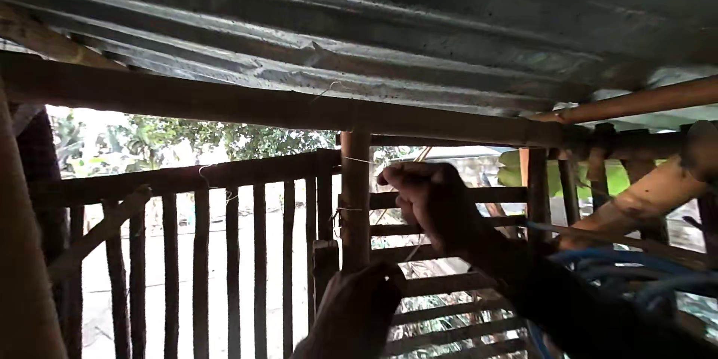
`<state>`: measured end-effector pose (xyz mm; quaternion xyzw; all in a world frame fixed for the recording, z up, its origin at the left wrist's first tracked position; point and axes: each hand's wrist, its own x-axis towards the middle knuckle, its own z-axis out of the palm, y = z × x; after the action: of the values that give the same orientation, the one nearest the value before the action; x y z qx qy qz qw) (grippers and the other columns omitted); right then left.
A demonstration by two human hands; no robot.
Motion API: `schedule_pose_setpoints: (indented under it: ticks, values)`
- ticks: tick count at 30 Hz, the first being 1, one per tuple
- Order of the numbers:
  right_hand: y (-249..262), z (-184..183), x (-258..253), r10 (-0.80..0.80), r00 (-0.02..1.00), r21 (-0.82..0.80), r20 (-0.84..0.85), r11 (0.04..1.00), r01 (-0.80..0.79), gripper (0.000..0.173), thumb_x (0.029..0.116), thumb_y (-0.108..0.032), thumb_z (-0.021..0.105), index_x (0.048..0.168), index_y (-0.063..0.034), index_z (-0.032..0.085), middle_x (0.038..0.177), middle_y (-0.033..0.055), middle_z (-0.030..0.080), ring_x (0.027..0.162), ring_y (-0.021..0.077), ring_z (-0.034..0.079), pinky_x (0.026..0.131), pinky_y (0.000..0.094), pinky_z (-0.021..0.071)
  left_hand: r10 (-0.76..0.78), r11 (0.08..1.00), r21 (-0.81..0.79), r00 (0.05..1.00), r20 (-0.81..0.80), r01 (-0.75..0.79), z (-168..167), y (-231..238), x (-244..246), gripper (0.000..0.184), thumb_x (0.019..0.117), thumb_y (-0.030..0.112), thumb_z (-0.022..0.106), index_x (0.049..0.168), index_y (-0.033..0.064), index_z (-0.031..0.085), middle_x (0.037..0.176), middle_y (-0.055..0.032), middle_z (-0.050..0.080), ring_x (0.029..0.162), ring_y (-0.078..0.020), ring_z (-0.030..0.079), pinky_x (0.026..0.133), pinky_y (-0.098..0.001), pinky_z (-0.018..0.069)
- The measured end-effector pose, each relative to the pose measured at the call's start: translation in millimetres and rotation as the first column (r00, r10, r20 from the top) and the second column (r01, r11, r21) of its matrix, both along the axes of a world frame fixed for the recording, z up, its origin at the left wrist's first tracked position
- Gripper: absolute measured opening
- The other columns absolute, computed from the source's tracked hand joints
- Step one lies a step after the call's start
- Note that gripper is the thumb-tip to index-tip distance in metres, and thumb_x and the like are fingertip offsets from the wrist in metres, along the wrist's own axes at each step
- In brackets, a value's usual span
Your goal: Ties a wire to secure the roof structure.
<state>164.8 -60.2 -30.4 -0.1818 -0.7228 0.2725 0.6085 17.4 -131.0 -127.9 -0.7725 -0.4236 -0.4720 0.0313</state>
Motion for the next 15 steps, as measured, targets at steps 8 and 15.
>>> schedule_pose_setpoints:
  ticks: [8,15]
  values:
    - [26.9,114.6,68.3,-0.717,0.661,0.807,0.219,0.515,0.291,0.024,0.1005,-0.018,0.060,0.085,-0.0057,0.073,0.069,0.0076,0.063,0.062,0.0210,0.059,0.059,0.0475,0.0466,0.395,0.879,0.275,0.918,0.035,-0.389,78.0,73.4,-81.5,0.031,0.0984,0.036,0.065,0.114,0.0104,0.073,0.110,-0.0083,0.070,0.099,-0.0211,0.067,0.087,-0.0463,0.0556]
    - [51.7,181.5,71.9,-0.858,0.503,0.888,0.106,0.309,0.340,0.030,0.1027,-0.024,0.062,0.087,-0.0014,0.072,0.074,0.0155,0.064,0.069,0.0321,0.063,0.065,0.0558,0.0470,0.564,0.792,0.294,0.826,-0.016,-0.535,155.6,128.2,-123.8,0.042,0.0974,0.040,0.067,0.125,0.0092,0.068,0.127,-0.0154,0.063,0.117,-0.0343,0.062,0.095,-0.0612,0.0503]
